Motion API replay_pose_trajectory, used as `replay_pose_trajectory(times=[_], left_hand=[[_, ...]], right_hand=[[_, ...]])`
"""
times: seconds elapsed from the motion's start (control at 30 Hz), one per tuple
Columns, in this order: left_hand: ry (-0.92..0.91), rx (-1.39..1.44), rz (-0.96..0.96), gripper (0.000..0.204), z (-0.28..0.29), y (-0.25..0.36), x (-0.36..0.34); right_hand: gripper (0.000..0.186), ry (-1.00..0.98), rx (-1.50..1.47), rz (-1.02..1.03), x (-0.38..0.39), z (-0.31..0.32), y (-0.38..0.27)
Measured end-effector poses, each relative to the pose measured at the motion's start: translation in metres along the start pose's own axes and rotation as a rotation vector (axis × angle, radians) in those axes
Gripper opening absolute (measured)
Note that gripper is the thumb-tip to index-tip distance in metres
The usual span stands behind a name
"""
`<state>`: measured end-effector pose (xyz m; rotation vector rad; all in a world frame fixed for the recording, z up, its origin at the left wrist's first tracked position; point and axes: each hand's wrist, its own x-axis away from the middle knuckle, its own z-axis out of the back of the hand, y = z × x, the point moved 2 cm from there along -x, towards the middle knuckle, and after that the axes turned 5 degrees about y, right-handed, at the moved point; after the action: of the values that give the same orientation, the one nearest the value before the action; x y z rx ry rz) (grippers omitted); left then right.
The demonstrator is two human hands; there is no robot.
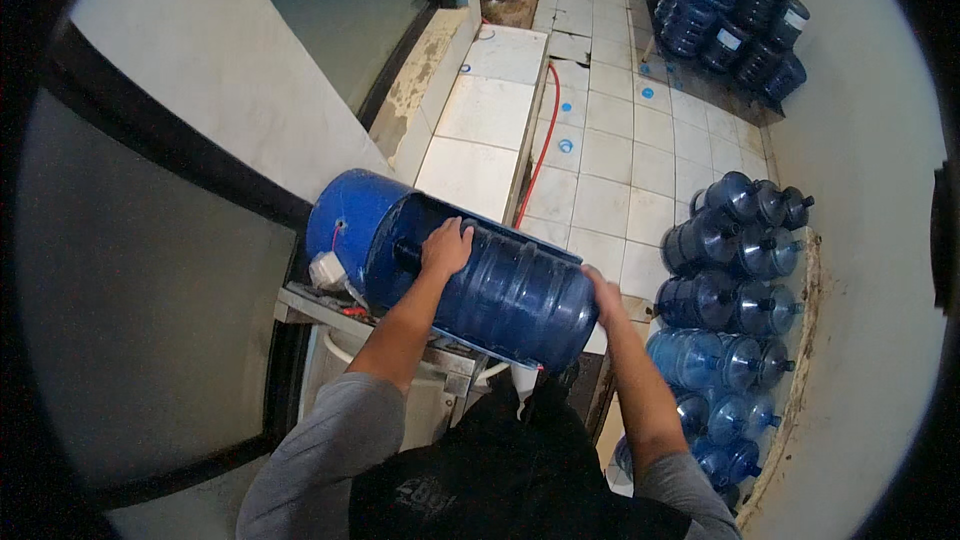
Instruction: The person washes a large blue water bottle by rinsing it with a hose, placing it on a cleaning apparatus, and wiping the exterior with a sponge and their hands.
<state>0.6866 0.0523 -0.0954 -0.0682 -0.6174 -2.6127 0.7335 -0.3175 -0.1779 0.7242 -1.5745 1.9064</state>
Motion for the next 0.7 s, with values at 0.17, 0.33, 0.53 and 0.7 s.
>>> replay_pose_trajectory(times=[0.17, 0.33, 0.53, 0.7], left_hand=[[0.044, 0.011, -0.008, 0.055, -0.004, -0.003, 0.001], [0.047, 0.045, -0.057, 0.054, -0.010, -0.010, -0.006], [-0.067, 0.147, -0.166, 0.060, -0.020, -0.035, -0.017], [-0.155, 0.217, -0.129, 0.068, 0.002, -0.035, -0.005]], right_hand=[[0.039, -0.183, 0.074, -0.357, -0.003, -0.019, -0.041], [0.037, -0.209, 0.089, -0.345, -0.018, -0.021, -0.037], [0.037, -0.060, -0.025, -0.175, -0.027, -0.008, 0.002], [0.103, 0.122, 0.049, 0.706, 0.127, -0.011, 0.041]])
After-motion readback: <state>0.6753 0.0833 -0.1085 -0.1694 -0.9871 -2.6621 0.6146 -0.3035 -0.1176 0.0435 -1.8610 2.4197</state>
